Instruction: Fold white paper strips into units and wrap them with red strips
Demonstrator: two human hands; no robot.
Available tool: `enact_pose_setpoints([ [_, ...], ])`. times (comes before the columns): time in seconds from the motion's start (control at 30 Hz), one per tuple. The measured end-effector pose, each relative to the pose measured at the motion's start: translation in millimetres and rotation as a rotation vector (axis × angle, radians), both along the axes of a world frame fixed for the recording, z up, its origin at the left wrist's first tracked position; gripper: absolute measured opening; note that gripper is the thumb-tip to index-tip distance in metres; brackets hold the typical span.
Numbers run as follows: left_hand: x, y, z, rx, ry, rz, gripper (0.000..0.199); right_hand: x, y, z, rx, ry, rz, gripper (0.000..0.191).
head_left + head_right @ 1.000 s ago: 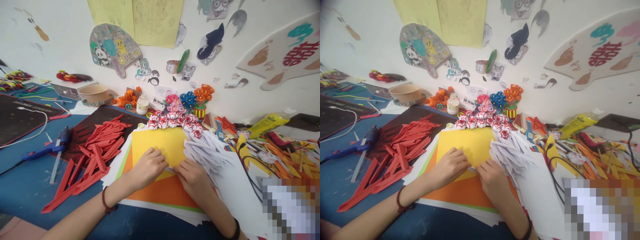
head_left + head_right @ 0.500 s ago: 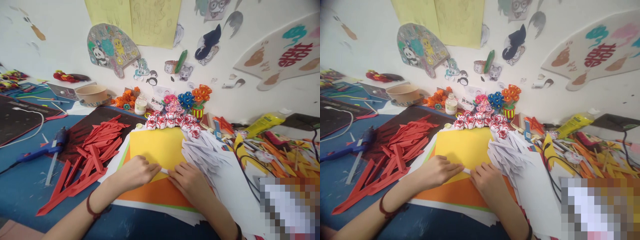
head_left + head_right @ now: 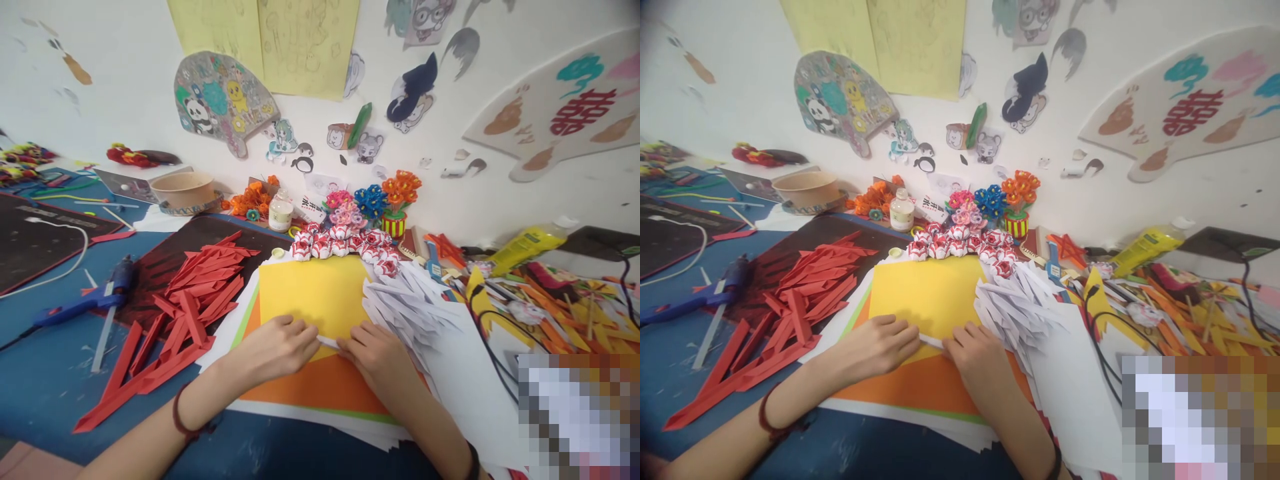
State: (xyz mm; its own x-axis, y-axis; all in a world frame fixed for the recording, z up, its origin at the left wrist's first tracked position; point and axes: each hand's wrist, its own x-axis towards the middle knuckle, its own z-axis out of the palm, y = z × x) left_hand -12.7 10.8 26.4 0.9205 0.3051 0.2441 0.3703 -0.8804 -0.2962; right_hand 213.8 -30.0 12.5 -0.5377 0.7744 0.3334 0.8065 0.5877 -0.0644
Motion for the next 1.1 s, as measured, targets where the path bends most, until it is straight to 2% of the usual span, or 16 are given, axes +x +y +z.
enact_pose_setpoints([
  [0.17,-5,0,5.9,-0.118,-0.007,0.029,0.009,0,0,-0.4,-0.003,-0.006,0.002,0.022],
  [0.27,-4,2,4.4,-0.177,-0.046,0.083,0.012,0,0,0.2,-0.008,-0.015,0.009,0.022],
  [0.5,-1,13,-7.2,-0.122,-0.06,0.054,0.018,1,2,1.8,0.057,-0.034,0.065,0.03],
  [0.6,-1,11,-5.9,-0.11,-0.08,0.058,0.02,-1,2,2.5,0.017,0.036,0.01,0.026],
  [0.7,1,7,-1.4,-0.148,-0.151,0.058,0.024,-5,0,1.0,-0.074,0.206,-0.039,0.019],
  [0.87,5,1,2.8,-0.36,-0.322,0.114,0.027,-9,-5,-6.6,-0.111,0.437,-0.07,0.025],
  [1.0,4,-1,-2.2,-0.532,-0.415,0.15,0.029,-11,-7,-6.6,-0.115,0.49,-0.078,0.025],
  [1.1,3,0,-5.3,-0.616,-0.484,0.179,0.029,-12,-5,-2.1,-0.175,0.522,-0.064,0.019],
])
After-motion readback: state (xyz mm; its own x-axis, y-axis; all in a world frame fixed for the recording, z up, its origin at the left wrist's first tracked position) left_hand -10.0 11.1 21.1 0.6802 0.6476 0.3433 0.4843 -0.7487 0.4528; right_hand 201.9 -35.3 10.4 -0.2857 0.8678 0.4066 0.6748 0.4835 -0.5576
